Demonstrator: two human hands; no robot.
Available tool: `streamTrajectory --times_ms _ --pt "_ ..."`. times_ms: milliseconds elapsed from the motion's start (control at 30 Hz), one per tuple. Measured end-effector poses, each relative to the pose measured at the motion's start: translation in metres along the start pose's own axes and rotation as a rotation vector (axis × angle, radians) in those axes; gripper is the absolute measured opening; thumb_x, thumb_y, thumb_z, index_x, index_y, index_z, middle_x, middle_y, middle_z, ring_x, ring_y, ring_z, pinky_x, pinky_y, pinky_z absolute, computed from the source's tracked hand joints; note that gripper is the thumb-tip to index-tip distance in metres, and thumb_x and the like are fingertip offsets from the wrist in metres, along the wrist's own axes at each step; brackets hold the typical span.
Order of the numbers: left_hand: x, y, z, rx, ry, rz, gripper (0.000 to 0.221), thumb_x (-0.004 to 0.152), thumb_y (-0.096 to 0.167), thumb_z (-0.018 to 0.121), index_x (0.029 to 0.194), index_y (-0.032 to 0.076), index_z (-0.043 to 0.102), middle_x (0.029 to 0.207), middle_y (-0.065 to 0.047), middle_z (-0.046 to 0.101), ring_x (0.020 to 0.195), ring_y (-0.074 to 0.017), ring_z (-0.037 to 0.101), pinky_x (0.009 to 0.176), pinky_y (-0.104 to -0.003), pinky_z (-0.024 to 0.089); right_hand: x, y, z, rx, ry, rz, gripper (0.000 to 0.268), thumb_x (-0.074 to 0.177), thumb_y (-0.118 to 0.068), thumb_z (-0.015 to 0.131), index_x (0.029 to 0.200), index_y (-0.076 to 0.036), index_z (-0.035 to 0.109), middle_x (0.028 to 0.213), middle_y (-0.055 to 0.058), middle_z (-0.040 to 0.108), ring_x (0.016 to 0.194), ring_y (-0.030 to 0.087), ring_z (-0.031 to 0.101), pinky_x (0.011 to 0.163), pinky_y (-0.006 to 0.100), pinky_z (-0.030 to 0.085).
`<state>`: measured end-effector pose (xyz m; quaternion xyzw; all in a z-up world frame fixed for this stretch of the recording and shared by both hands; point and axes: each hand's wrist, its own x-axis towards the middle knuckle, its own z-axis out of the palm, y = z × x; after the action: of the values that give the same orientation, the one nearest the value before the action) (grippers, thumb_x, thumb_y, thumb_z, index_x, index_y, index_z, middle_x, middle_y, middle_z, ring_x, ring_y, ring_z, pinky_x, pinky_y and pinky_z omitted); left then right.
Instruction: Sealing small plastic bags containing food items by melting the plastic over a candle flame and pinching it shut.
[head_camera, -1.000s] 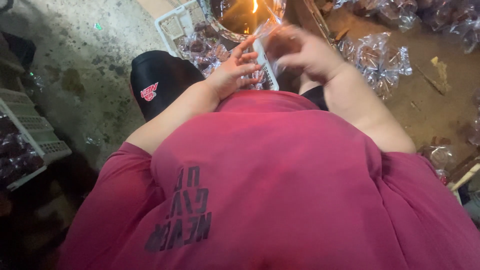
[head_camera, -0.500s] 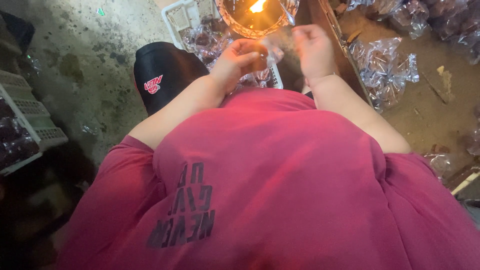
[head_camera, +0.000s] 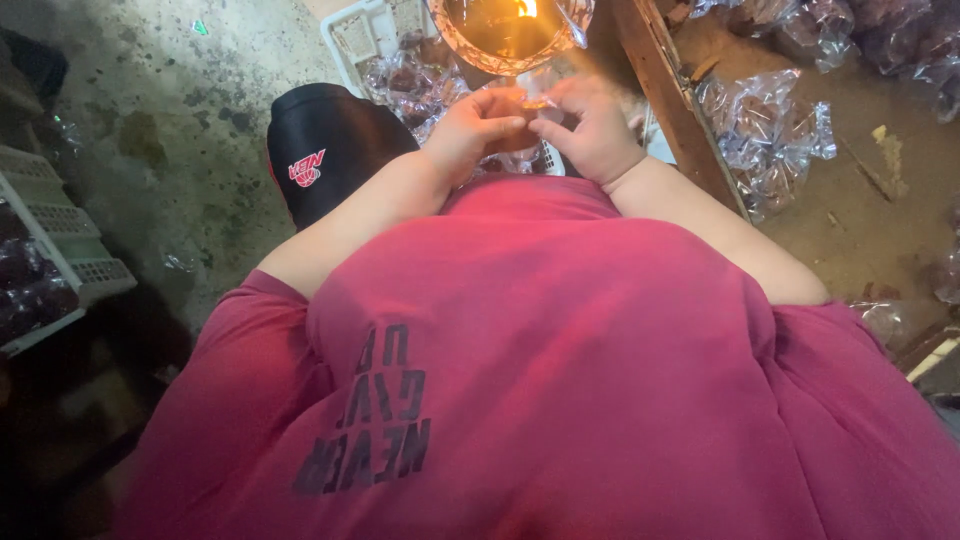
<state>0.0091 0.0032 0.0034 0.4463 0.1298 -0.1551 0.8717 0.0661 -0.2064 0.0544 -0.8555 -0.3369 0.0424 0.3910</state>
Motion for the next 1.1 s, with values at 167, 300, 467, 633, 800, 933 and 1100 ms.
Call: streamTrajectory --times_ms 167,300,467,633,800,933,1100 --pt "-0.011 0.012 0.009 0.042 -0.01 -0.164 0.048 0.085 0.008 0.074 0.13 0.006 0.06 0.106 -0.011 0.074 0.089 -0.033 0.08 0.082 -0.038 0.065 0.002 0.003 0.001 0.041 -0.188 0.145 0.044 0.106 -0.036 0.062 0.146 -0.019 0.063 0.073 -0.005 0.053 0.074 0.011 0.053 0.078 0.028 0.044" --pt "0.002 -0.002 -0.005 0.051 0.026 0.022 0.039 0.084 0.009 0.076 0.121 0.009 0.063 0.114 -0.012 0.077 0.097 -0.0254 0.076 0.081 -0.037 0.064 0.009 -0.002 -0.016 0.012 0.032 0.104 0.06 0.103 -0.025 0.076 0.154 -0.018 0.045 0.087 -0.004 0.045 0.082 0.017 0.039 0.092 0.032 0.037" --pt "0.003 -0.007 -0.003 -0.147 -0.155 0.087 0.039 0.086 0.012 0.081 0.115 0.02 0.057 0.109 -0.007 0.074 0.097 -0.025 0.076 0.078 -0.039 0.063 0.008 -0.008 -0.003 0.386 -0.085 0.52 0.031 0.092 -0.031 0.076 0.119 -0.019 0.067 0.109 -0.004 0.073 0.102 0.007 0.065 0.096 0.027 0.049" --pt "-0.008 0.01 0.012 -0.06 -0.133 -0.123 0.016 0.099 0.031 0.065 0.104 0.017 0.06 0.072 -0.005 0.061 0.055 -0.0167 0.052 0.048 -0.028 0.035 0.007 -0.01 0.01 0.214 0.063 0.53 0.012 0.095 -0.028 0.079 0.105 -0.025 0.075 0.076 -0.01 0.048 0.071 0.006 0.046 0.07 0.021 0.041" --pt "0.0 -0.007 0.005 -0.117 -0.158 0.012 0.012 0.1 0.027 0.067 0.108 0.02 0.062 0.077 -0.004 0.061 0.06 -0.0149 0.053 0.053 -0.027 0.042 0.019 -0.071 0.003 0.084 -0.019 0.584 0.036 0.087 -0.052 0.055 0.106 -0.027 0.073 0.106 -0.009 0.068 0.108 0.012 0.058 0.09 0.052 0.016" --pt "0.016 -0.022 -0.011 -0.402 -0.136 0.187 0.018 0.095 0.028 0.073 0.091 0.019 0.058 0.133 -0.013 0.058 0.099 -0.027 0.069 0.083 -0.036 0.053 0.016 -0.057 0.012 0.056 -0.137 0.558 0.025 0.092 -0.045 0.068 0.109 -0.031 0.079 0.109 -0.011 0.067 0.116 0.01 0.061 0.113 0.058 -0.003" --pt "0.01 -0.008 -0.005 -0.376 -0.003 0.19 0.019 0.094 0.037 0.073 0.095 0.028 0.055 0.12 -0.002 0.064 0.087 -0.0194 0.064 0.075 -0.033 0.049 0.023 -0.015 0.023 0.273 -0.038 0.34 0.013 0.097 -0.026 0.072 0.104 -0.02 0.081 0.104 0.001 0.062 0.1 0.014 0.061 0.095 0.03 0.047"
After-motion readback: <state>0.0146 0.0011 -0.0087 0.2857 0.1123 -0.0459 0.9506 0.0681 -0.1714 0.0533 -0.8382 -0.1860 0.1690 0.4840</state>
